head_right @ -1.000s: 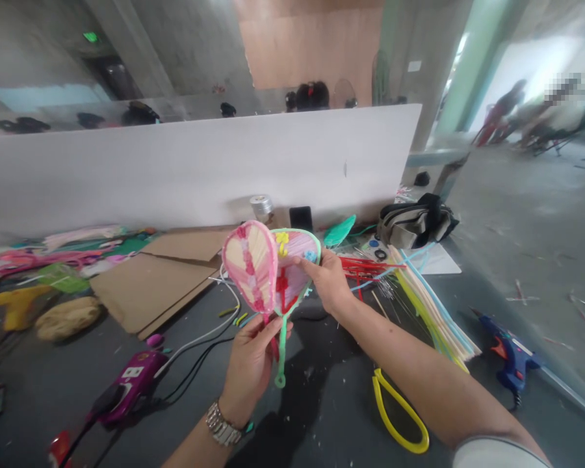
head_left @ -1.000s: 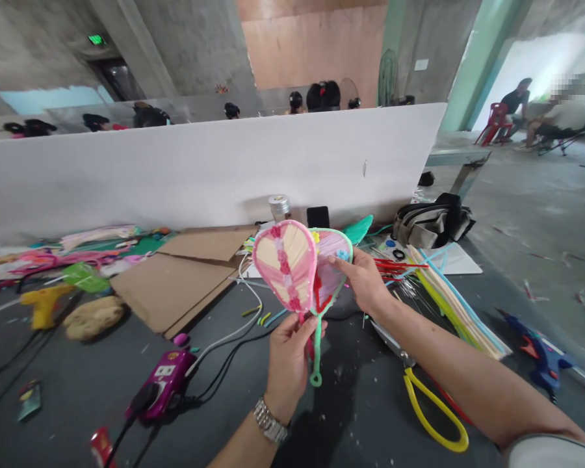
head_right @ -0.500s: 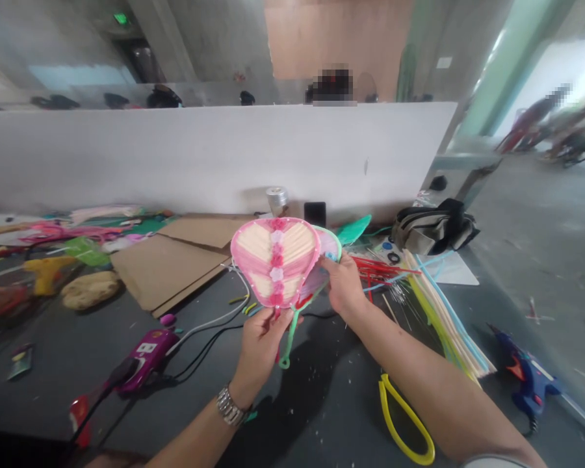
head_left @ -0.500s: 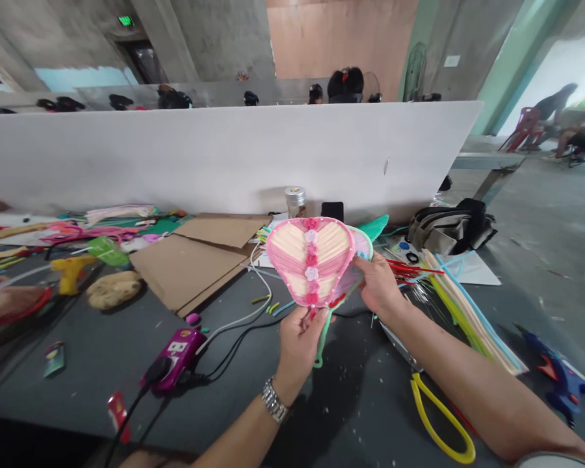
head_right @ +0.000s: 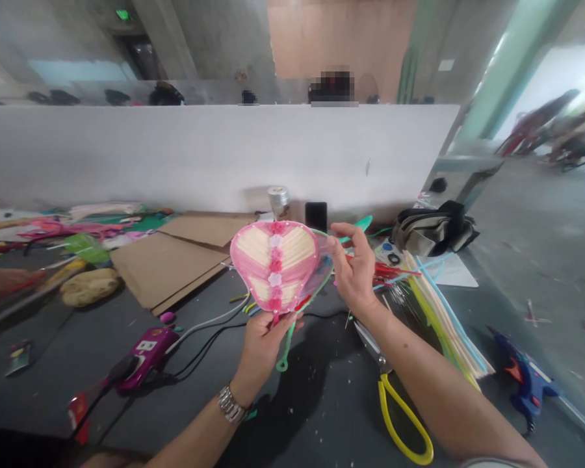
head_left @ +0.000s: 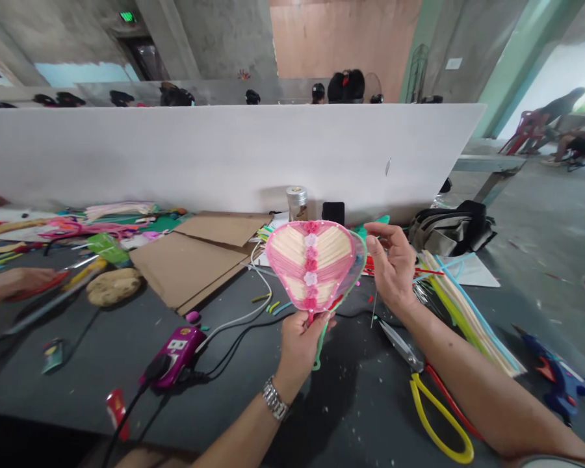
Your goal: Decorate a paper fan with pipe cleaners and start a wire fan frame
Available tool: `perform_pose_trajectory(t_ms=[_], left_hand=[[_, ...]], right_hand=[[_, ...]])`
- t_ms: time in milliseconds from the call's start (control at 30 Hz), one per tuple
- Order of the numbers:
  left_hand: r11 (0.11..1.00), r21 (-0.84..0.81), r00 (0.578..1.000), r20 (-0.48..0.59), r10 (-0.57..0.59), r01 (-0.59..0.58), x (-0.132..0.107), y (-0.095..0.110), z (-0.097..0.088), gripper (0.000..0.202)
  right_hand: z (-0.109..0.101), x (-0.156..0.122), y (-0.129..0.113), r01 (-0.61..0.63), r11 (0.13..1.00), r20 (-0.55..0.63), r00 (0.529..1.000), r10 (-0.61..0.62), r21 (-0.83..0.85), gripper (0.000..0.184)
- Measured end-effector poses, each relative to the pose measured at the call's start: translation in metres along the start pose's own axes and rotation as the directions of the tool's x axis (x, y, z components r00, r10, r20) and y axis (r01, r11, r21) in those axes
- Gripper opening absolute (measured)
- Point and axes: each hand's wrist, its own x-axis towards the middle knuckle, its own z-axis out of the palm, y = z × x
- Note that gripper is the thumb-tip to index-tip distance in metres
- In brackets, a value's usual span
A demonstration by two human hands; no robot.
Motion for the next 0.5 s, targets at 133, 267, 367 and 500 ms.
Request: perform_pose_trajectory(t_ms=[133,267,367,500], left_hand=[[0.999,0.009,0.999,-0.017,0.042,-0.042,-0.001,-0.001,0.002,0.030],[0.992,0.065,0.994,-0.013,0.111,-0.110,-0.002,-0.002,0.002,0.029],[0.992,0.078,0.995,-0.007,0.102,-0.101,-0.002,-0.003,0.002,0.031],[0.993,0.098,0.997,-0.026,0.072,-0.069,-0.002,-0.002,0.002,0.033]], right_hand=[[0.006,-0.002,-0.013,-0.149,0.986,0.209,0.969,0.130,0.078,0.040],[0.018,-0.004,-0.018,-0.424,0.879,0.418,0.855,0.308,0.219,0.052],[0.021,-0.005,-0.017,-0.503,0.822,0.474,0.812,0.342,0.268,0.049],[0.019,-0.006,-0.015,-0.520,0.813,0.463,0.807,0.367,0.262,0.049]])
